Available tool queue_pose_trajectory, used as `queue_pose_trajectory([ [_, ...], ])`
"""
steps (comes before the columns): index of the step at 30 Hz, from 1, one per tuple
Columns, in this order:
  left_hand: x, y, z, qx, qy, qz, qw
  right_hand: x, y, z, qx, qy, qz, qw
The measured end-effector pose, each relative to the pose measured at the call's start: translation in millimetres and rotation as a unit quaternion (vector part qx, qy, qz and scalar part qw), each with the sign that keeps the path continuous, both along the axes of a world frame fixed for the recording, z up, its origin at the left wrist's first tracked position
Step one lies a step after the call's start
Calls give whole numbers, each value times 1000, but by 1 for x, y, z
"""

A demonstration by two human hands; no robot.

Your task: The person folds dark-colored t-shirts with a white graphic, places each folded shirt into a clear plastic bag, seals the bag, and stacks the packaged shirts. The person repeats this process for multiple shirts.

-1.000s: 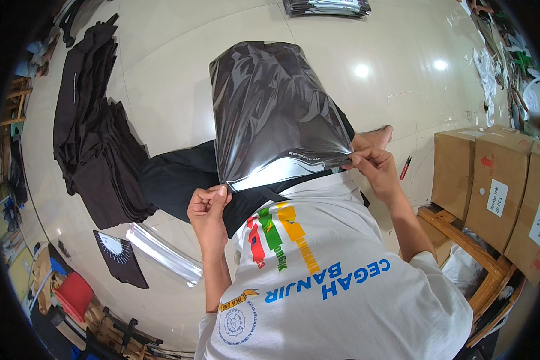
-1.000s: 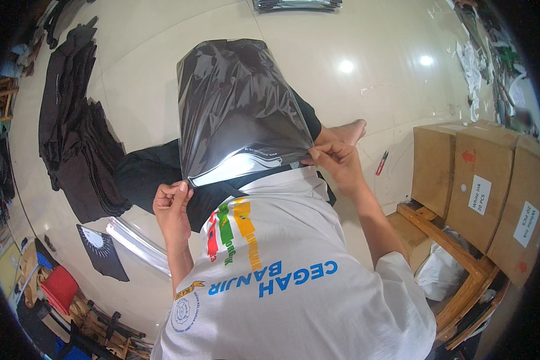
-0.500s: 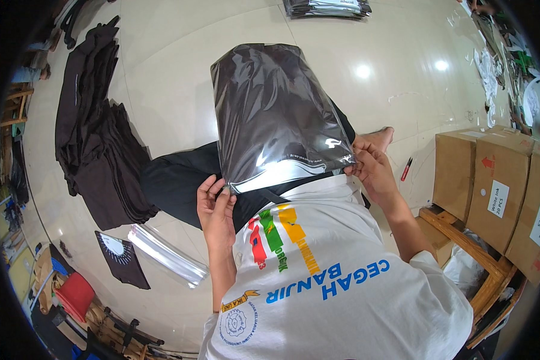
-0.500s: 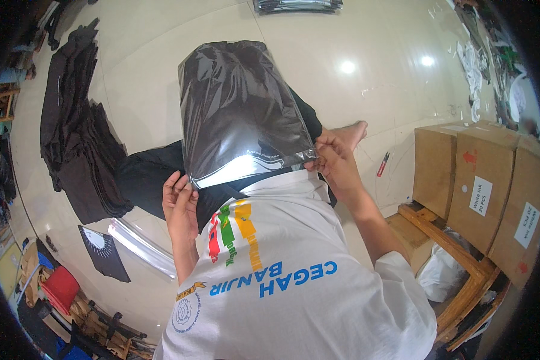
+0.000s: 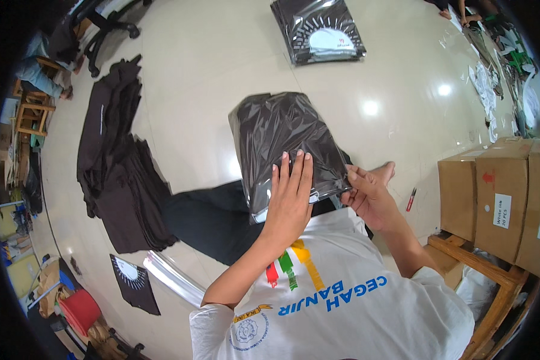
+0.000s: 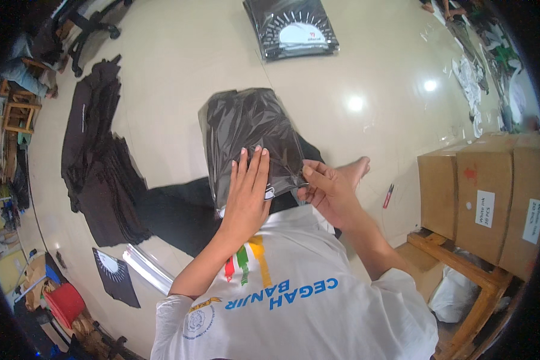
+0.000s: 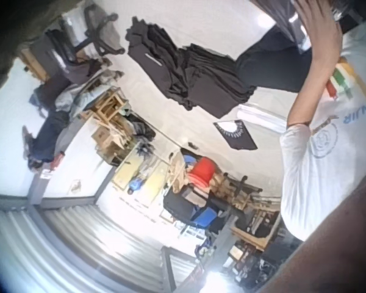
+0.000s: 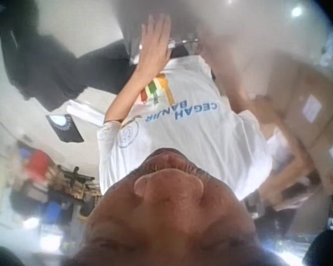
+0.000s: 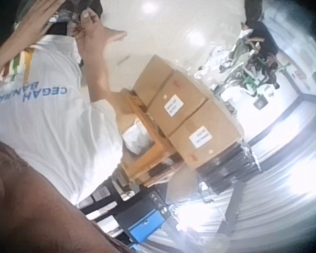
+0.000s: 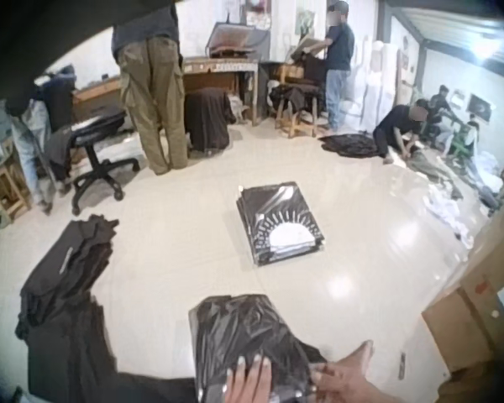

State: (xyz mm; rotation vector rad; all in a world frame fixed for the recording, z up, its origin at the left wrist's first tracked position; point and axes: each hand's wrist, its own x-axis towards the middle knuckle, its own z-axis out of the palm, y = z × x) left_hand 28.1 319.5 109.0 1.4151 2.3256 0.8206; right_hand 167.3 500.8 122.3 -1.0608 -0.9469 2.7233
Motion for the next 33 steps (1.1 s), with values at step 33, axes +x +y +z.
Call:
queue_pose_trajectory([
  [33,-104,-12,-25,256,-689,256,628,-189,171,29,286,41,128,949],
])
